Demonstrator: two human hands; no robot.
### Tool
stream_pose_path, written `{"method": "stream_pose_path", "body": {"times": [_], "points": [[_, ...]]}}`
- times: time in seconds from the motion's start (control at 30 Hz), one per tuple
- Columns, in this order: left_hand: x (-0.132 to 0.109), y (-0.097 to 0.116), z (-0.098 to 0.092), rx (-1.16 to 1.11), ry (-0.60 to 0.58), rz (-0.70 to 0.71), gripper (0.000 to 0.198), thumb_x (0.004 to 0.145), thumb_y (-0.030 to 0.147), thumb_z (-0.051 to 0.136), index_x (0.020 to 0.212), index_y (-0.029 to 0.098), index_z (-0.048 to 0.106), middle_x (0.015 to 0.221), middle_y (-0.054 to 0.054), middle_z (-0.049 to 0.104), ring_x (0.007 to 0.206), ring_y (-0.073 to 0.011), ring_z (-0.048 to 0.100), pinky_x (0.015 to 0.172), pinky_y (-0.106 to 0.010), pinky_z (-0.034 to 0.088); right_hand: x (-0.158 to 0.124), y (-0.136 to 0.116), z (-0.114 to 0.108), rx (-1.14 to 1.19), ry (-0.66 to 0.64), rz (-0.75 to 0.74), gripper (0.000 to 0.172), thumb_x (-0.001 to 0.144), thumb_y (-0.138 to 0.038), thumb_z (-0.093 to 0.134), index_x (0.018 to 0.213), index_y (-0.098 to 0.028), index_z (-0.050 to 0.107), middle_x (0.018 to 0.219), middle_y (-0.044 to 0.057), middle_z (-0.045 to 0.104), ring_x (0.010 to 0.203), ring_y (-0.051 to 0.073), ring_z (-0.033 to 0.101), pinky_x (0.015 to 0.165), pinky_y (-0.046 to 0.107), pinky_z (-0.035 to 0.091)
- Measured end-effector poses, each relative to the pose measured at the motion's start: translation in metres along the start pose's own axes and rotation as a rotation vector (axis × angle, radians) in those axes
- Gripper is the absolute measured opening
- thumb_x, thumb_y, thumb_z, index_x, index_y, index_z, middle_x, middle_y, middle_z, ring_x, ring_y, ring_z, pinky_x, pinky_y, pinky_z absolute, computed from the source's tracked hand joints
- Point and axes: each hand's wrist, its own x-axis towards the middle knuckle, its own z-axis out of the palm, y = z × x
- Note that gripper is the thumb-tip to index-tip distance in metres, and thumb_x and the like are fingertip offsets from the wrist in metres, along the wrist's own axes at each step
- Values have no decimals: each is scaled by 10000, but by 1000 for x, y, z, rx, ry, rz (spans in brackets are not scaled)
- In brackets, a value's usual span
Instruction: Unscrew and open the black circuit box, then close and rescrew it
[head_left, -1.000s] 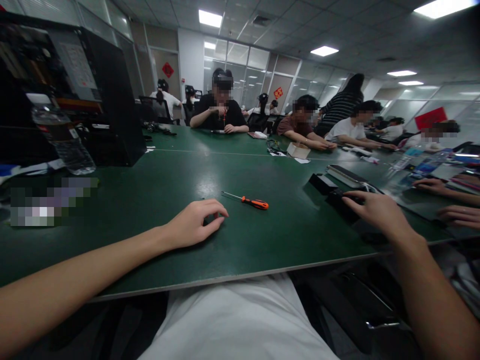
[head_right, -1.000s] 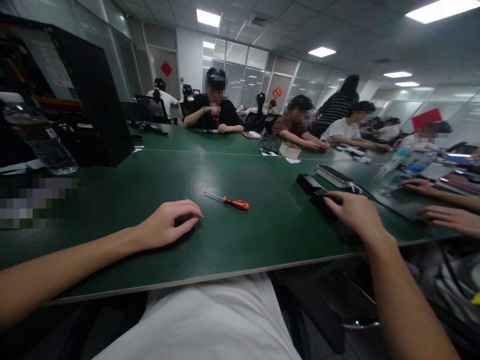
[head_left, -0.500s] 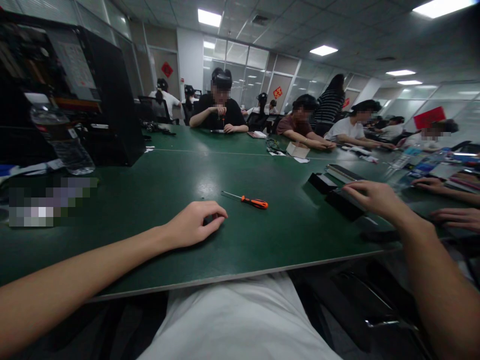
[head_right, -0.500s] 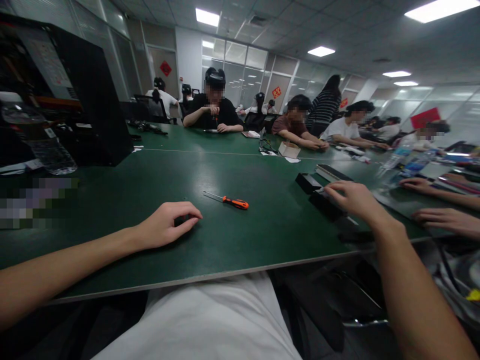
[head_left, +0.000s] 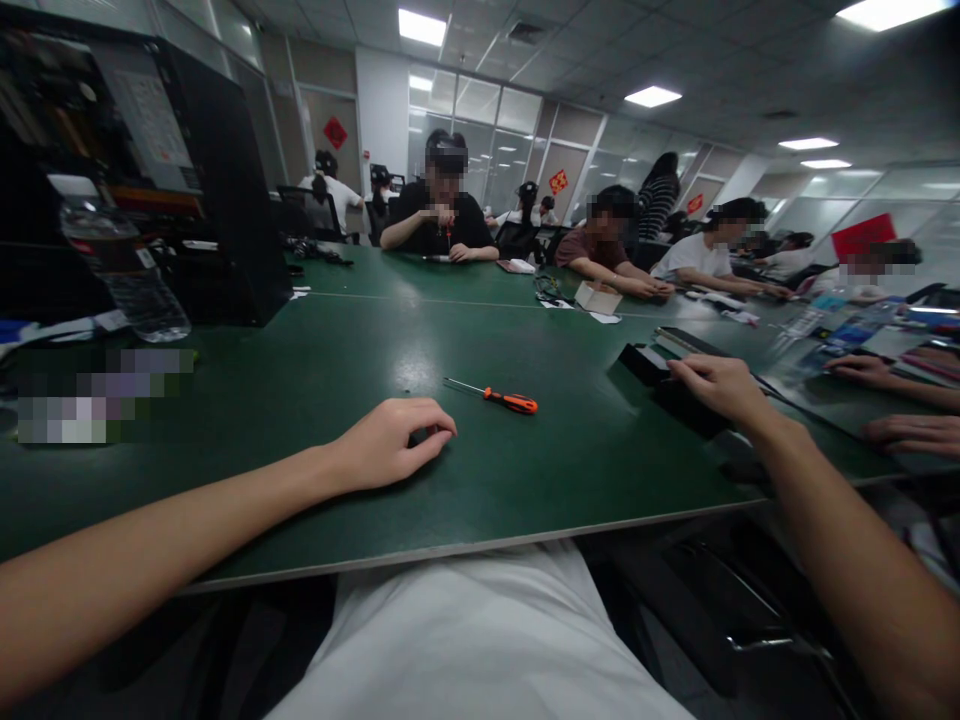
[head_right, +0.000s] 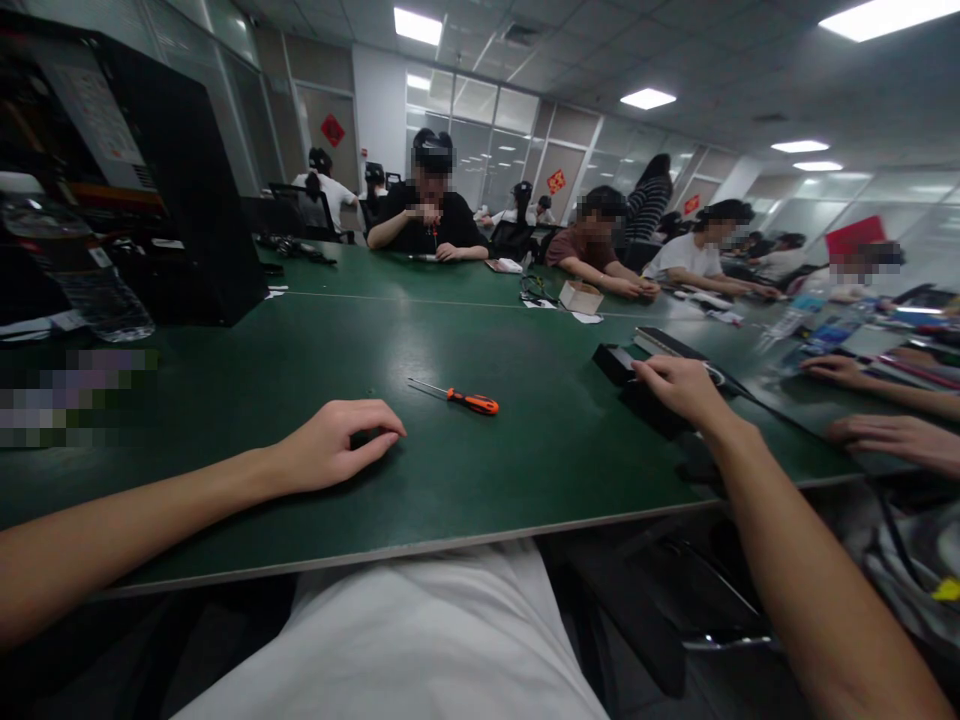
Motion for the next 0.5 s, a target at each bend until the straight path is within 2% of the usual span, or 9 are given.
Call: {"method": "stream_pose_path", "body": {"times": [0.23,0.5], "points": [[-1,0,0,5,-43,10,184,976,240,540,1019,172,706,1008,-71,730,903,-172,675,838,-286,515,4,-3,-1,-16,-66,-56,431,898,-547,418,738,-198,615,809,122,697,750,223,603,742,332,409],[0,3,-1,-11,-54,15,201,977,248,536,1003,162,716,973,-77,733,864,-168,677,800,-274,516,5,3,4,-48,-44,-44,489,946,-575,374,728,-202,604,797,123,701,739,236,610,708,334,411]]}}
